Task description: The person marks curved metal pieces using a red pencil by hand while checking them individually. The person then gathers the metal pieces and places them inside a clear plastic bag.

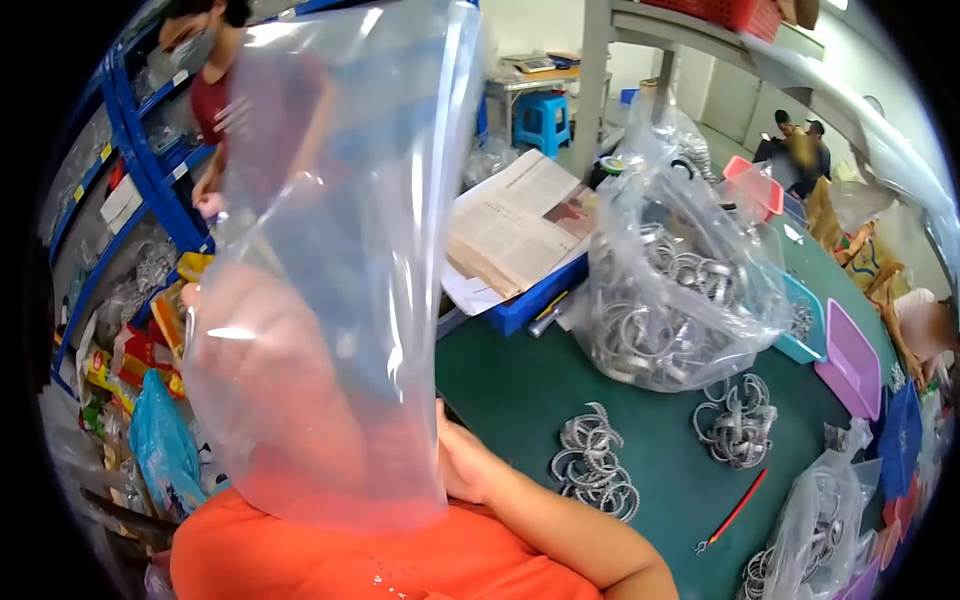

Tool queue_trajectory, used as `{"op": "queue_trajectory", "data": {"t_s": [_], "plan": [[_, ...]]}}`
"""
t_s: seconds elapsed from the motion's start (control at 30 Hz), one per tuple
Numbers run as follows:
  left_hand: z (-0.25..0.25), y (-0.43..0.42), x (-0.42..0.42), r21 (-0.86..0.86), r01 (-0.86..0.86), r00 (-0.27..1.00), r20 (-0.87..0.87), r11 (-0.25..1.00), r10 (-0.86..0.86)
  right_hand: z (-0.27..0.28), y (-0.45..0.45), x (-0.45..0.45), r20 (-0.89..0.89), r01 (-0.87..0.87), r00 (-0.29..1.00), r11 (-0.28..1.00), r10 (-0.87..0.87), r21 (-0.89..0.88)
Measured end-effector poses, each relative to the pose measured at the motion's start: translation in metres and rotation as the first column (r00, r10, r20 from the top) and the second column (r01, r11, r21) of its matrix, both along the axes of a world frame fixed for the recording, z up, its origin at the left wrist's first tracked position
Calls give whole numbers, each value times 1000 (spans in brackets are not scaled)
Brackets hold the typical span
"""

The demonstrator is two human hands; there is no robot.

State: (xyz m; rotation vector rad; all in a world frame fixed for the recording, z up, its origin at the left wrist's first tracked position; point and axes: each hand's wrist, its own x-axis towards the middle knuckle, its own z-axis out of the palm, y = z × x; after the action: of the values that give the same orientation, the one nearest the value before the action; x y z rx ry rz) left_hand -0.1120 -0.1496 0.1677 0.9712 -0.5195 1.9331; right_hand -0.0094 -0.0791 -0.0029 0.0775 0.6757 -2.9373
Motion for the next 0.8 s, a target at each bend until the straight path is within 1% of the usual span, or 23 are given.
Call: {"op": "queue_trajectory", "data": {"t_s": [0.03, 0.07, 0.13, 0.17, 0.2, 0.23, 0.27, 0.3, 0.33, 0.37, 0.4, 0.43, 0.47, 0.5, 0.53, 0.57, 0.6, 0.63, 0.67, 0.7, 0.73, 0.77, 0.8], "plan": [[0, 5, 7, -38, 77, 995, 67, 996, -74, -14, 1, -1, -51, -31, 998, 999, 30, -15], [4, 5, 13, -30, 112, 992, 67, 993, -110, -24, 3, 3, -40, 85, 996, 996, -83, 36], [9, 1, 20, -248, -68, 992, 87, 966, 92, -15, 26, 25, -151, 68, 983, 974, -102, -217], [0, 6, 6, -163, -33, 999, 25, 986, 37, -5, 40, 41, -186, 199, 958, 972, -219, -122], [-8, 8, -7, -146, -34, 999, 11, 989, 36, 3, 50, 60, -223, 332, 917, 943, -330, -30], [-13, 8, -23, -182, 22, 981, -185, 983, -56, 8, 59, 80, -242, 470, 862, 881, -445, 52], [-28, 15, -38, -74, -44, 997, -58, 996, 40, 15, 66, 100, -249, 545, 826, 830, -506, 121], [-43, 35, -88, 83, 241, 879, -442, 967, -181, 19, 72, 117, -321, 601, 779, 786, -538, 142], [-60, 36, -115, 79, 285, 873, -432, 955, -225, 23, 76, 131, -388, 650, 733, 744, -558, 158], [-78, 33, -134, -150, -145, 907, -416, 978, 70, 26, 79, 143, -407, 718, 677, 671, -613, 183], [-82, 38, -130, -353, -540, 807, -476, 764, 351, 29, 80, 160, -328, 772, 635, 564, -699, 292], [-79, 47, -130, -216, -786, 482, -802, 579, 354, 34, 79, 168, -375, 842, 539, 471, -754, 263], [-71, 57, -130, 41, -918, 61, -968, 394, 242, 43, 78, 172, -417, 899, 437, 376, -797, 225], [-66, 70, -95, -18, -985, 51, -981, 174, 188, 47, 79, 182, -423, 912, 371, 238, -827, 334], [-66, 78, -90, 635, -768, -639, -753, -81, 158, 54, 78, 186, -446, 923, 253, 76, -859, 378], [-66, 85, -73, 457, -862, -503, -823, -220, 264, 62, 75, 184, -534, 918, 148, -86, -832, 388], [-66, 93, -46, 242, -912, -364, -848, -330, 385, 69, 73, 179, -621, 891, 49, -247, -782, 380], [-65, 94, -20, 130, -948, -276, -788, -289, 551, 71, 74, 174, -767, 790, 37, -452, -640, 415], [-72, 95, 0, 234, -941, -337, -654, -242, 677, 73, 76, 168, -878, 657, 66, -642, -474, 395], [-73, 82, 30, 111, -961, 80, -766, 254, 638, 80, 79, 161, -949, 549, 198, -774, -246, 315], [-59, 68, 51, -81, -746, 280, -939, 661, 200, 77, 74, 146, -963, 560, 151, -784, -222, 269], [-59, 76, 66, -71, -633, 211, -974, 771, 84, 79, 75, 136, -974, 572, 204, -795, -100, 201], [-74, 85, 78, -142, -572, 248, -969, 808, 5, 74, 73, 131, -972, 582, 228, -793, -52, 178]]}}
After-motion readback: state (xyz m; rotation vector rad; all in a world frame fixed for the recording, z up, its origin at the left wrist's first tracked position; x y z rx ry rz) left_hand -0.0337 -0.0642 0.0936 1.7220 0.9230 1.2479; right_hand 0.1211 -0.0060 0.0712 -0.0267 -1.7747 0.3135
